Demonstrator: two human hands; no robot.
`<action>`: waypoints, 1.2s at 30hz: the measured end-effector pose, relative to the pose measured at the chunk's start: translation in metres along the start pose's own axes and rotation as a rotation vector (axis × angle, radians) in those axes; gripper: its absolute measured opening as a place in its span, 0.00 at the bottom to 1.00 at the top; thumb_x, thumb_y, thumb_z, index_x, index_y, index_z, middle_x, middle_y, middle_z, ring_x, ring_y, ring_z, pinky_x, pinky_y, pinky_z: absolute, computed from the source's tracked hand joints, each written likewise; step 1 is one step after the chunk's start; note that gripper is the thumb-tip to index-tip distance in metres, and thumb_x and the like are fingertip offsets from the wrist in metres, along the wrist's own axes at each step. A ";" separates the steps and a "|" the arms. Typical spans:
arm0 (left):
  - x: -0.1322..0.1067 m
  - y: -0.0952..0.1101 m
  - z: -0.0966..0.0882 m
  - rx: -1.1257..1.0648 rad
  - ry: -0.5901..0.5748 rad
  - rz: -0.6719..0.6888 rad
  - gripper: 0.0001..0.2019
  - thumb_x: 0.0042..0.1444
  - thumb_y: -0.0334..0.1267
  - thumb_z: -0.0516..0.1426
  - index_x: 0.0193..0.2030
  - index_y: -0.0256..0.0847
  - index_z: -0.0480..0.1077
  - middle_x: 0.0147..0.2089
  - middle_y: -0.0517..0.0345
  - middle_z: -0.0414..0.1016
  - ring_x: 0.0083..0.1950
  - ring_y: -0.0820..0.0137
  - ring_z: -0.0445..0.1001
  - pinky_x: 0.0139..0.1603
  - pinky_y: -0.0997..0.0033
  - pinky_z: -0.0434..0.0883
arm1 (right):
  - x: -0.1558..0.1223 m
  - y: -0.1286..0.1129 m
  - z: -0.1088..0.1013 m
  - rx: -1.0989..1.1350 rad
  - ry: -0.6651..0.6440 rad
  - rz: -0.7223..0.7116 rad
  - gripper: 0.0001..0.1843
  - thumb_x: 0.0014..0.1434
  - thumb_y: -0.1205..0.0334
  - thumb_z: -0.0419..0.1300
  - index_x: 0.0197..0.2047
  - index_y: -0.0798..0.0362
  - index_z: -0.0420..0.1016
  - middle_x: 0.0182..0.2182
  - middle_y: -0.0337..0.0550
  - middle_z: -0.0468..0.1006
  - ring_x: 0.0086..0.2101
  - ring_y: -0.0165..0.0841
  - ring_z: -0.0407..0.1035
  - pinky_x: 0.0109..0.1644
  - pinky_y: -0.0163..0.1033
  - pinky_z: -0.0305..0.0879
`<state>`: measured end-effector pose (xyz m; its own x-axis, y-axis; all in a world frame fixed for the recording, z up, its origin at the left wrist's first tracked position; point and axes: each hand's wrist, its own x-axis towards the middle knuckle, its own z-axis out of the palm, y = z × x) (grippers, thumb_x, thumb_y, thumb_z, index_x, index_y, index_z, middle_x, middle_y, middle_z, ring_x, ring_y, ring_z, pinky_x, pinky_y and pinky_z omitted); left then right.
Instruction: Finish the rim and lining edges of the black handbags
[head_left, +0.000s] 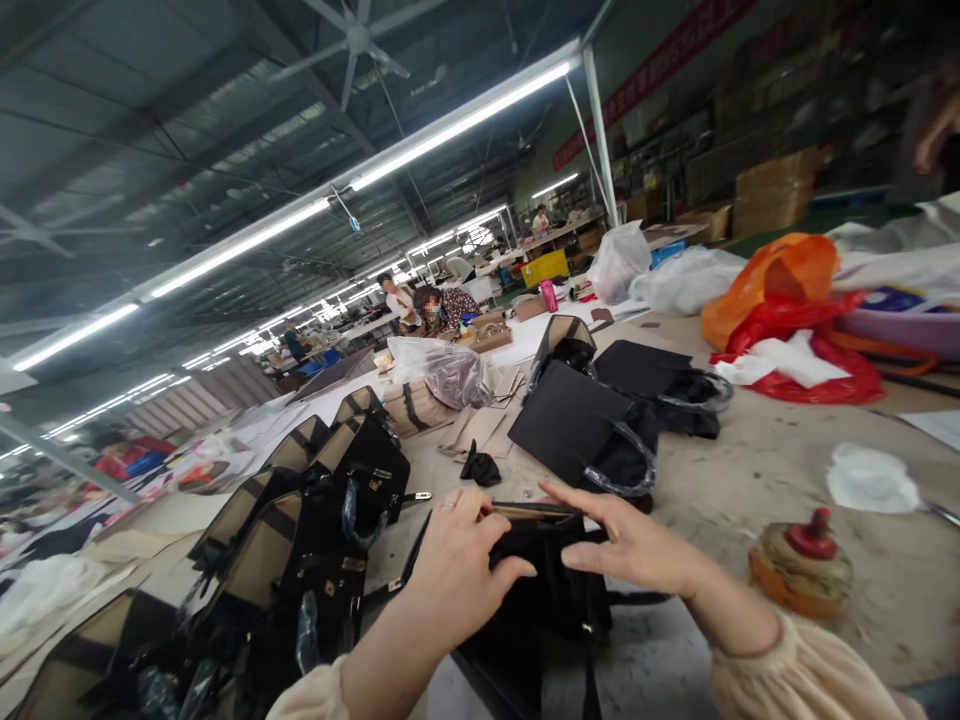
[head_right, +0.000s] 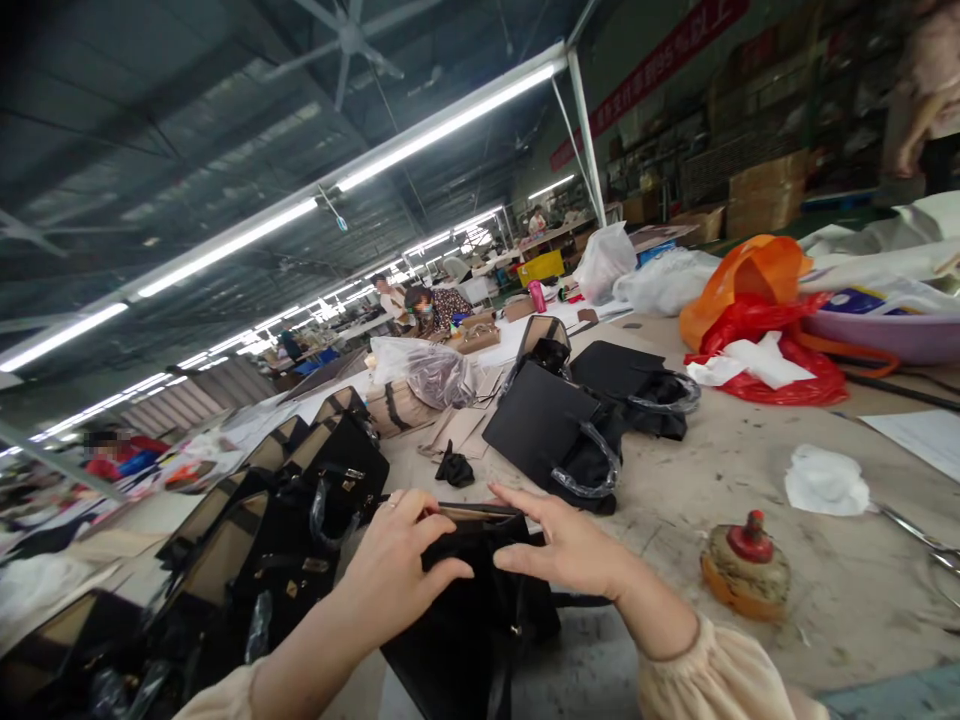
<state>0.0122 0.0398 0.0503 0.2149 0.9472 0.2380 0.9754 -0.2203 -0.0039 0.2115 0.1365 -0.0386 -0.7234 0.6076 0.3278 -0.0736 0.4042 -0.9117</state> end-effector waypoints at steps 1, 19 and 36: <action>0.002 -0.001 0.004 0.005 -0.004 0.007 0.11 0.49 0.47 0.61 0.32 0.42 0.75 0.41 0.54 0.66 0.44 0.64 0.64 0.48 0.60 0.64 | 0.002 -0.001 0.003 -0.023 0.034 0.016 0.36 0.53 0.54 0.62 0.63 0.54 0.59 0.58 0.49 0.65 0.56 0.41 0.60 0.62 0.49 0.53; 0.012 -0.020 0.014 -0.018 -0.032 -0.035 0.08 0.58 0.38 0.55 0.31 0.41 0.74 0.38 0.59 0.74 0.41 0.68 0.69 0.44 0.65 0.62 | 0.012 -0.013 0.016 -0.014 0.114 0.087 0.20 0.56 0.52 0.59 0.51 0.50 0.74 0.45 0.42 0.78 0.45 0.39 0.71 0.51 0.41 0.66; 0.016 -0.016 0.016 -0.021 -0.055 -0.074 0.10 0.59 0.37 0.53 0.30 0.38 0.72 0.35 0.57 0.73 0.39 0.69 0.70 0.42 0.70 0.64 | 0.014 -0.015 0.025 -0.303 0.235 0.027 0.13 0.61 0.57 0.54 0.41 0.49 0.78 0.34 0.38 0.80 0.34 0.33 0.72 0.39 0.34 0.66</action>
<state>0.0004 0.0620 0.0389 0.1447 0.9724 0.1831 0.9877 -0.1530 0.0321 0.1858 0.1221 -0.0267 -0.5423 0.7471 0.3844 0.1750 0.5479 -0.8180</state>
